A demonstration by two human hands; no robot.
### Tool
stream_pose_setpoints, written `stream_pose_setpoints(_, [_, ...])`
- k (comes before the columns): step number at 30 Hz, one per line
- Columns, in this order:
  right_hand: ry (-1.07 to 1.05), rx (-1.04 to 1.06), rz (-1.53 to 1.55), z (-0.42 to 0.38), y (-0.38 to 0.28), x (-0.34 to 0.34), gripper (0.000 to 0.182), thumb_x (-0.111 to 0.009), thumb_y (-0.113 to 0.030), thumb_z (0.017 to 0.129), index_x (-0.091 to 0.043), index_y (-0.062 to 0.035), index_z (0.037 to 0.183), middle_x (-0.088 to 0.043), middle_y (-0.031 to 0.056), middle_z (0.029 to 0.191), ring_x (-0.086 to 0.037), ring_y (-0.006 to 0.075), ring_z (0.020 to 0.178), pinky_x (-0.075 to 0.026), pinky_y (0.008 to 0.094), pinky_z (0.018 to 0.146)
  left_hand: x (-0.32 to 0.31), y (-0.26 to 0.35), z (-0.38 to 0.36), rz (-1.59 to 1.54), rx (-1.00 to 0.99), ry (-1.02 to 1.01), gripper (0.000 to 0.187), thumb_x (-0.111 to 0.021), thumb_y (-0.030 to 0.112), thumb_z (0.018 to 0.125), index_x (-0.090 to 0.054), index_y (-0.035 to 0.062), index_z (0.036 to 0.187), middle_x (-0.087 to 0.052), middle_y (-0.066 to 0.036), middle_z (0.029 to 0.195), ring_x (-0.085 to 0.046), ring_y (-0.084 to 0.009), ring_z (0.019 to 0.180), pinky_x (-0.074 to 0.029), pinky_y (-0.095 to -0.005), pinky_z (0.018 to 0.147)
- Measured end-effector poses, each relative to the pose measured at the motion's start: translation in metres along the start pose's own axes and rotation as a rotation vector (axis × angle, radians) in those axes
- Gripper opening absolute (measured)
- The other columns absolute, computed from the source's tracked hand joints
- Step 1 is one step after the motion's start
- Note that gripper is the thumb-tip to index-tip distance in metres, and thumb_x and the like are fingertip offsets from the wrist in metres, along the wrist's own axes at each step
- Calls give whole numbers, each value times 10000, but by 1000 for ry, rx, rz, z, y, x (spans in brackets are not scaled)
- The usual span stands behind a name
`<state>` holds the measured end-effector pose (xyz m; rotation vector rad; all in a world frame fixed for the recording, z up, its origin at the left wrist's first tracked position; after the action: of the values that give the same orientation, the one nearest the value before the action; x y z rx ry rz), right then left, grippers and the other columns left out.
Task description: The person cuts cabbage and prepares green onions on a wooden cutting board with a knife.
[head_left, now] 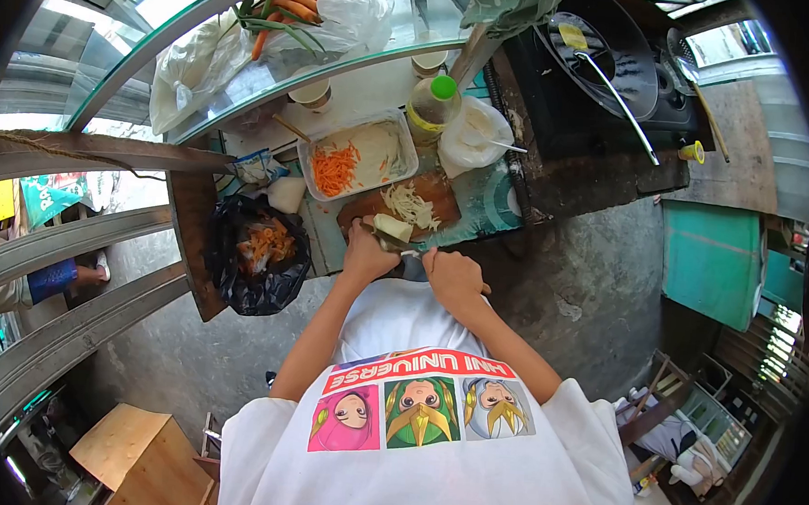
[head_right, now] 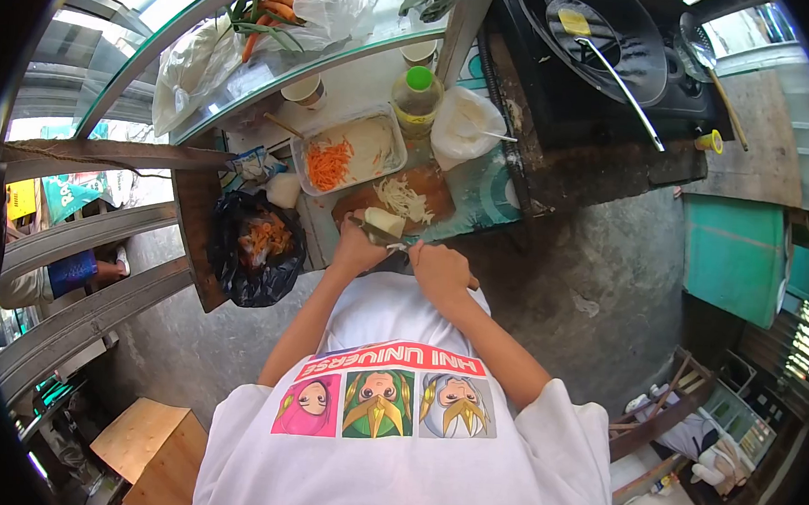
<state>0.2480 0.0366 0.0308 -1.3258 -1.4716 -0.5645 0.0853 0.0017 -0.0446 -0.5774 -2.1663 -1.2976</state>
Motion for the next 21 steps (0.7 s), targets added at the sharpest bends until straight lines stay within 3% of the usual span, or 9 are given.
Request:
stream_pose_setpoints(4, [-35, -5, -43, 18, -7, -3, 509, -379, -302, 919, -661, -28, 595, -609, 183, 564, -630, 342, 522, -528, 425, 535, 4, 6, -5, 75, -38, 42, 640, -718, 286, 627, -506, -29, 1142, -449, -275, 1141, -447, -437, 1095, -414, -458, 934])
stream_pose_setpoints(9, [35, 32, -80, 28, -12, -16, 504, -389, -292, 912, -653, -34, 568, -606, 169, 548, -624, 332, 498, -527, 412, 517, 3, -2, 1, 63, 58, -12, 715, -714, 315, 618, -483, -103, 1149, -404, -336, 1216, -412, -457, 1153, -404, -453, 958])
stream_pose_setpoints(14, [95, 20, -56, 25, -10, -14, 507, -385, -287, 911, -650, -33, 562, -605, 166, 543, -616, 332, 481, -522, 406, 504, 9, 3, 1, 105, 74, -57, 718, -712, 331, 616, -484, -127, 1119, -414, -327, 1197, -424, -450, 1145, -419, -450, 942])
stream_pose_setpoints(21, [-41, -27, -63, 28, -11, -17, 494, -372, -304, 912, -673, -38, 625, -632, 180, 618, -639, 332, 558, -527, 427, 566, 15, 13, -4, 123, 80, -20, 705, -712, 341, 616, -475, -120, 1095, -429, -290, 1157, -448, -438, 1106, -438, -453, 907])
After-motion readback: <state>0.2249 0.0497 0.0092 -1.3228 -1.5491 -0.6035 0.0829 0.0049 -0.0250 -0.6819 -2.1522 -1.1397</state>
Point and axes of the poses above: each hand's wrist, its own z-axis towards the middle knuckle, its own x-axis out of the back of the hand, y = z × x, the point moved 1 cm from there along z, towards the middle knuckle
